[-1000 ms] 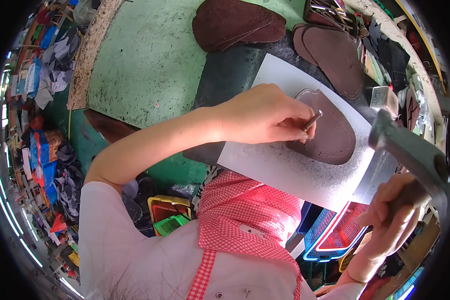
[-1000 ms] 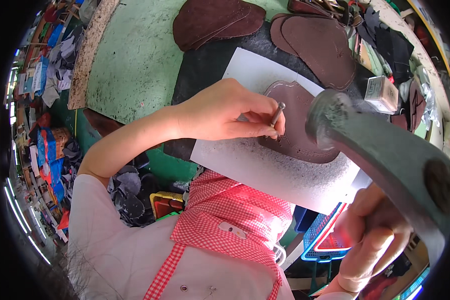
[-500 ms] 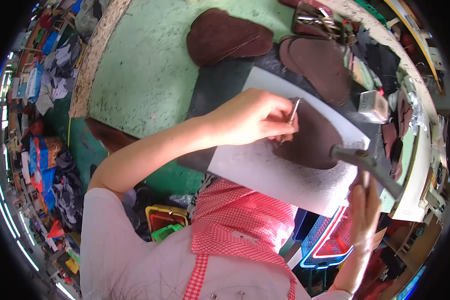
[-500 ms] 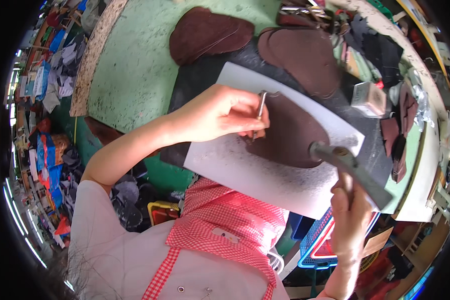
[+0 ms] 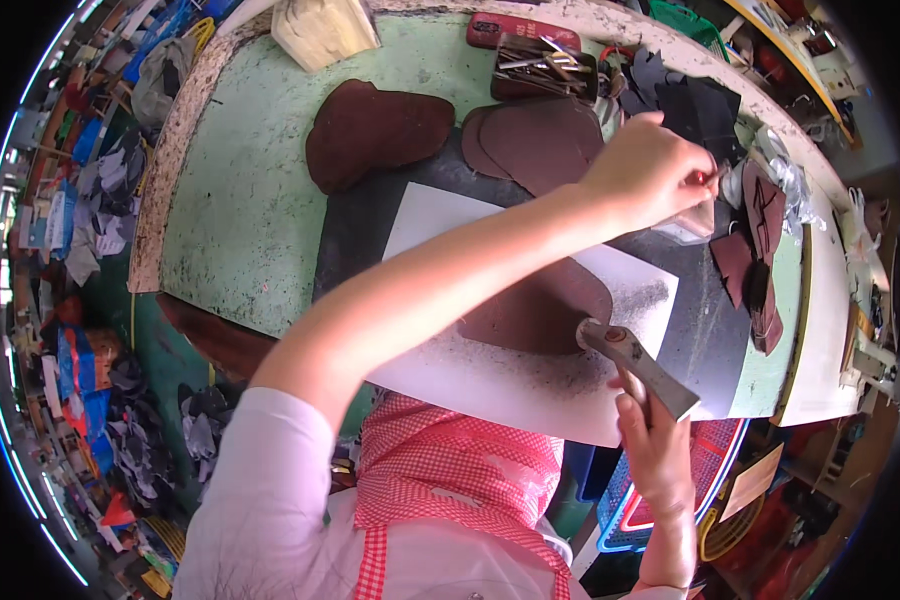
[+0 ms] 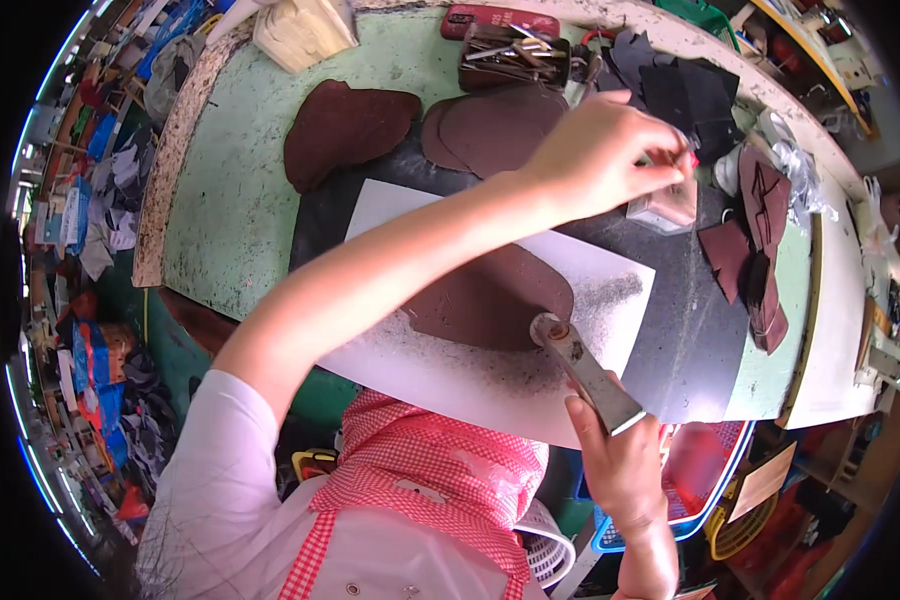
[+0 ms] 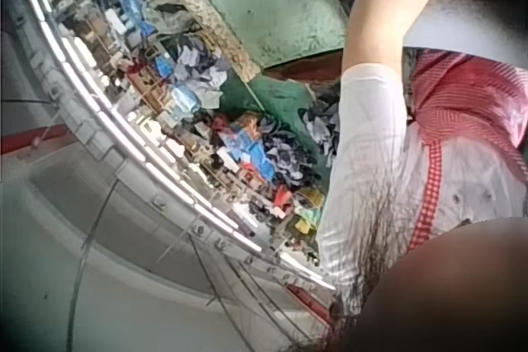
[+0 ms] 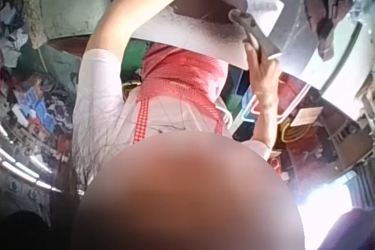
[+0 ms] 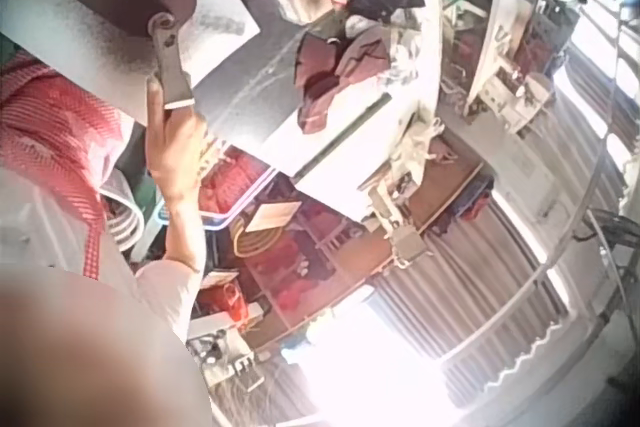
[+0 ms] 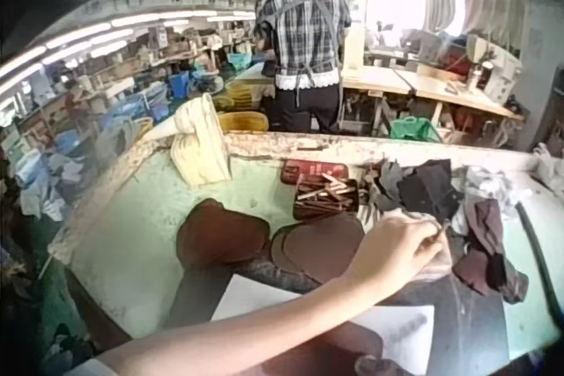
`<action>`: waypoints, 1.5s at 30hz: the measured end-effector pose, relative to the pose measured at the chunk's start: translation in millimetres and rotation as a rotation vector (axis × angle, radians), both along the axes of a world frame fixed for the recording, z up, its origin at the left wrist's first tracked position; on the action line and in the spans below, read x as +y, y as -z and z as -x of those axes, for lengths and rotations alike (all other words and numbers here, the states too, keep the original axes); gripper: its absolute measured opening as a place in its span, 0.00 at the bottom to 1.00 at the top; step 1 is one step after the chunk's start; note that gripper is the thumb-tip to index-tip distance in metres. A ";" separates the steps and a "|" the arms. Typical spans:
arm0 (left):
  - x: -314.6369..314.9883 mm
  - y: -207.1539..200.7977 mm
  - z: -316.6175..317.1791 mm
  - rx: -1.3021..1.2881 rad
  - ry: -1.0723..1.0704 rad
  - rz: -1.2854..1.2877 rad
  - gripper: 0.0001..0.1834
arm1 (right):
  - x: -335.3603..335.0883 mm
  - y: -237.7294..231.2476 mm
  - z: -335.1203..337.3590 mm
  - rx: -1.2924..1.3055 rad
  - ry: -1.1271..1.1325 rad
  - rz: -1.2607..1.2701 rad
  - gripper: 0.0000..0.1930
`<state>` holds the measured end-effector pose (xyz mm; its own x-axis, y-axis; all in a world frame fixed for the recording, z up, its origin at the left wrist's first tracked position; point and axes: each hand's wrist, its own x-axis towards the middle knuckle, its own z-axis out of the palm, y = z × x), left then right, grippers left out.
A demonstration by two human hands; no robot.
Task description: Punching decorative holes into leather shoe components using a metal punch and a hammer.
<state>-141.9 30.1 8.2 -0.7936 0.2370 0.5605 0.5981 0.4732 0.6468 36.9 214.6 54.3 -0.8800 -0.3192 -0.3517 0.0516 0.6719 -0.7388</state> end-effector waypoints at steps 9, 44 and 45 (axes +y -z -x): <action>-78.6 -27.2 -93.4 -1.005 0.231 -0.591 0.12 | 54.5 -2.4 2.1 0.324 0.182 0.291 0.18; -34.1 9.3 -148.8 -0.832 0.219 -0.406 0.06 | 37.5 -26.8 -7.7 0.277 0.155 0.417 0.26; -35.5 7.8 -148.4 -0.826 0.222 -0.367 0.07 | 40.9 -30.0 -7.4 0.290 0.146 0.412 0.24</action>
<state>6.5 -5.4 0.5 -0.9319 0.3509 -0.0923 -0.0668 0.0841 0.9942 44.3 255.5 84.3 -0.9684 -0.2460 0.0420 -0.1228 0.3234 -0.9383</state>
